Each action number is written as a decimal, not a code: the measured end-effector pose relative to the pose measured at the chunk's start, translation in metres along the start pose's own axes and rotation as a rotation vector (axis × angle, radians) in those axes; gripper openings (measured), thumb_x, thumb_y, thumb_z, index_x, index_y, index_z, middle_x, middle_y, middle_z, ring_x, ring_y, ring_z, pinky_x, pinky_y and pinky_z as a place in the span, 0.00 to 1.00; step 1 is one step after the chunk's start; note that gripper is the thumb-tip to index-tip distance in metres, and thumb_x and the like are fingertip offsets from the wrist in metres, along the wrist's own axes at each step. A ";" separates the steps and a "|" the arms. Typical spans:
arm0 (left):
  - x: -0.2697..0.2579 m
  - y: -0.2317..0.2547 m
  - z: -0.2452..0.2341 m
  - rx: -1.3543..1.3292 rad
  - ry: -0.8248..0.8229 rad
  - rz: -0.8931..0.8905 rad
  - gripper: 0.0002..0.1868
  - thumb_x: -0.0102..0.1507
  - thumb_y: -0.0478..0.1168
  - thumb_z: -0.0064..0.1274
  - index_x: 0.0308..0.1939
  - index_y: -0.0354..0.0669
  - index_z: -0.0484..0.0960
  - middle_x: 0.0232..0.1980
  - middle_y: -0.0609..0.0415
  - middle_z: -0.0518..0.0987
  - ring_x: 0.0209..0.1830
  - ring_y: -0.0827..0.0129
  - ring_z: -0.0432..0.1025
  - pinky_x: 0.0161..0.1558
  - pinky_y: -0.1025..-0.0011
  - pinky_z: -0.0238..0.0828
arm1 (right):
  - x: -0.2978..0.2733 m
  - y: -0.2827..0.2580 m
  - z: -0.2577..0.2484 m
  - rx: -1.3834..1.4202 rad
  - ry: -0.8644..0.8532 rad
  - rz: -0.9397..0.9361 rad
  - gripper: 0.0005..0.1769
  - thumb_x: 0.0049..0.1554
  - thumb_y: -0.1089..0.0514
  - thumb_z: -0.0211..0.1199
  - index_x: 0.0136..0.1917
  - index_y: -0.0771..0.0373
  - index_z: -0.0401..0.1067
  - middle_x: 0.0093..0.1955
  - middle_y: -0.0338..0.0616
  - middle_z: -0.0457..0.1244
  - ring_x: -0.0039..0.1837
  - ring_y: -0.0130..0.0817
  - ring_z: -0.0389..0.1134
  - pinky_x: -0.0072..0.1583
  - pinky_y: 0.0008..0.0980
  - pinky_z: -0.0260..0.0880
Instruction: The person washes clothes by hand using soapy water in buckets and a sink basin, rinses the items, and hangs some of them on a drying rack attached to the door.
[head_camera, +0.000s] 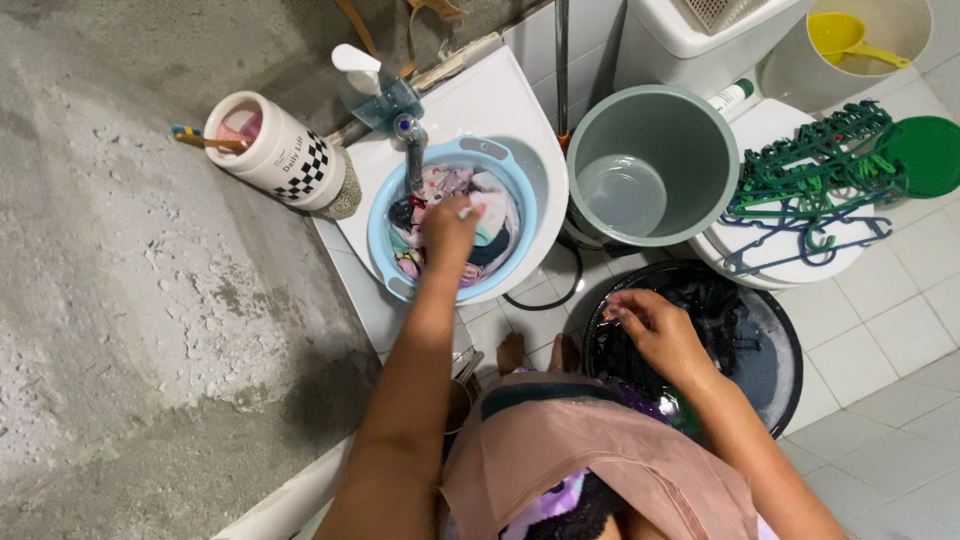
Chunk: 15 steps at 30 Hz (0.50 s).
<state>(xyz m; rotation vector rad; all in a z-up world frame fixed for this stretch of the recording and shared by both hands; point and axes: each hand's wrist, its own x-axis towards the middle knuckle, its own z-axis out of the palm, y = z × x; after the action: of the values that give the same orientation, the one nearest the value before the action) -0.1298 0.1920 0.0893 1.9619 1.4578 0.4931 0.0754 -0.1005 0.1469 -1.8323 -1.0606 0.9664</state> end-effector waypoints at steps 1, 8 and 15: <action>-0.002 0.007 -0.011 -0.085 0.012 -0.010 0.17 0.61 0.47 0.64 0.49 0.43 0.86 0.48 0.43 0.86 0.44 0.54 0.81 0.50 0.62 0.76 | 0.005 -0.003 0.002 0.017 -0.007 0.020 0.12 0.61 0.58 0.60 0.58 0.61 0.75 0.52 0.45 0.73 0.52 0.33 0.76 0.54 0.31 0.74; -0.017 0.091 -0.123 -0.174 0.134 0.285 0.20 0.60 0.45 0.66 0.50 0.32 0.85 0.48 0.39 0.84 0.49 0.53 0.80 0.52 0.62 0.74 | 0.068 -0.052 0.029 -0.143 -0.101 -0.174 0.17 0.59 0.62 0.62 0.61 0.61 0.75 0.57 0.48 0.71 0.55 0.39 0.73 0.55 0.36 0.72; -0.053 0.128 -0.175 0.001 0.040 0.246 0.12 0.61 0.35 0.61 0.49 0.40 0.86 0.51 0.49 0.84 0.51 0.61 0.79 0.55 0.67 0.74 | 0.150 -0.069 0.106 -0.696 -0.144 -0.609 0.33 0.41 0.57 0.75 0.62 0.62 0.77 0.60 0.53 0.68 0.58 0.56 0.67 0.56 0.59 0.67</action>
<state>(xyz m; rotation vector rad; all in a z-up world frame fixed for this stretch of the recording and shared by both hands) -0.1663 0.1646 0.3079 2.1558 1.2454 0.6420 0.0142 0.0854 0.1335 -1.7634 -2.0789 0.3757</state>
